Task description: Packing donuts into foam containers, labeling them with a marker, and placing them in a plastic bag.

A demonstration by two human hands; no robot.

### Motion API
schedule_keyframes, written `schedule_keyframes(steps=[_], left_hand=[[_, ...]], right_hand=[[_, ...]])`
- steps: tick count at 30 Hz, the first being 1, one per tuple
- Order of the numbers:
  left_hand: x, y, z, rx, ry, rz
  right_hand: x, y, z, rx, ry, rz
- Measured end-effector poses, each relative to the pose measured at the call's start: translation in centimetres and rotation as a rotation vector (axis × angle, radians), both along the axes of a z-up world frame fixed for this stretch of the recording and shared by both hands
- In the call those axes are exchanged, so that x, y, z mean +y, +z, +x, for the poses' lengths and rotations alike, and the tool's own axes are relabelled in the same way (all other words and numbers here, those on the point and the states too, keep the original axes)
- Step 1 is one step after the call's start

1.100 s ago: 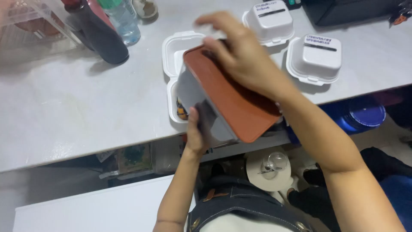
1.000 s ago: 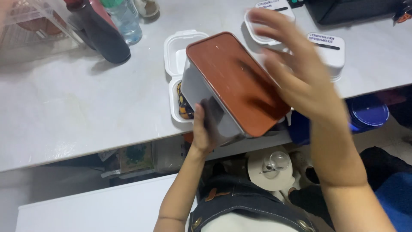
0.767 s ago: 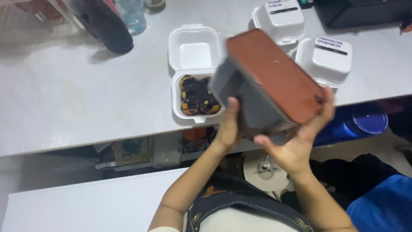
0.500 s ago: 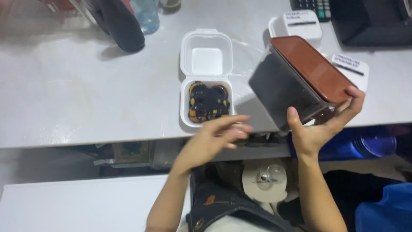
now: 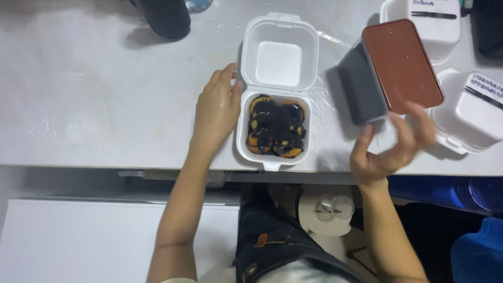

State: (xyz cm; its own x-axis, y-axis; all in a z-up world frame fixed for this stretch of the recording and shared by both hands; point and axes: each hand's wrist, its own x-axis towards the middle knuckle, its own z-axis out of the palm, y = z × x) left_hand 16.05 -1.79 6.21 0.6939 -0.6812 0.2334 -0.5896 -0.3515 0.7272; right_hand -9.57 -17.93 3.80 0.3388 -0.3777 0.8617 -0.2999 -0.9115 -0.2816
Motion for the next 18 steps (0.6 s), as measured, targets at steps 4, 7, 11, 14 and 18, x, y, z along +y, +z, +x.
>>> schedule_keyframes(steps=[4, 7, 11, 14, 18], left_hand=[[-1.7, -1.3, 2.7, -0.096, 0.007, 0.093], [-2.4, -1.8, 4.2, -0.075, 0.002, 0.152], [-2.0, -2.5, 3.9, 0.132, -0.099, 0.059], [-1.4, -1.7, 2.9, 0.205, -0.121, -0.047], [0.2, -2.1, 1.3, 0.229, -0.107, -0.176]], right_hand=[[-1.4, 0.3, 5.0, 0.177, 0.367, 0.631], [-5.5, -2.2, 8.8, 0.313, 0.438, 0.559], [-8.6, -2.6, 11.0, 0.322, 0.523, 0.951], [-9.0, -2.2, 10.6, 0.239, 0.632, 1.033], [-4.9, 2.8, 9.2, 0.175, 0.678, 0.817]])
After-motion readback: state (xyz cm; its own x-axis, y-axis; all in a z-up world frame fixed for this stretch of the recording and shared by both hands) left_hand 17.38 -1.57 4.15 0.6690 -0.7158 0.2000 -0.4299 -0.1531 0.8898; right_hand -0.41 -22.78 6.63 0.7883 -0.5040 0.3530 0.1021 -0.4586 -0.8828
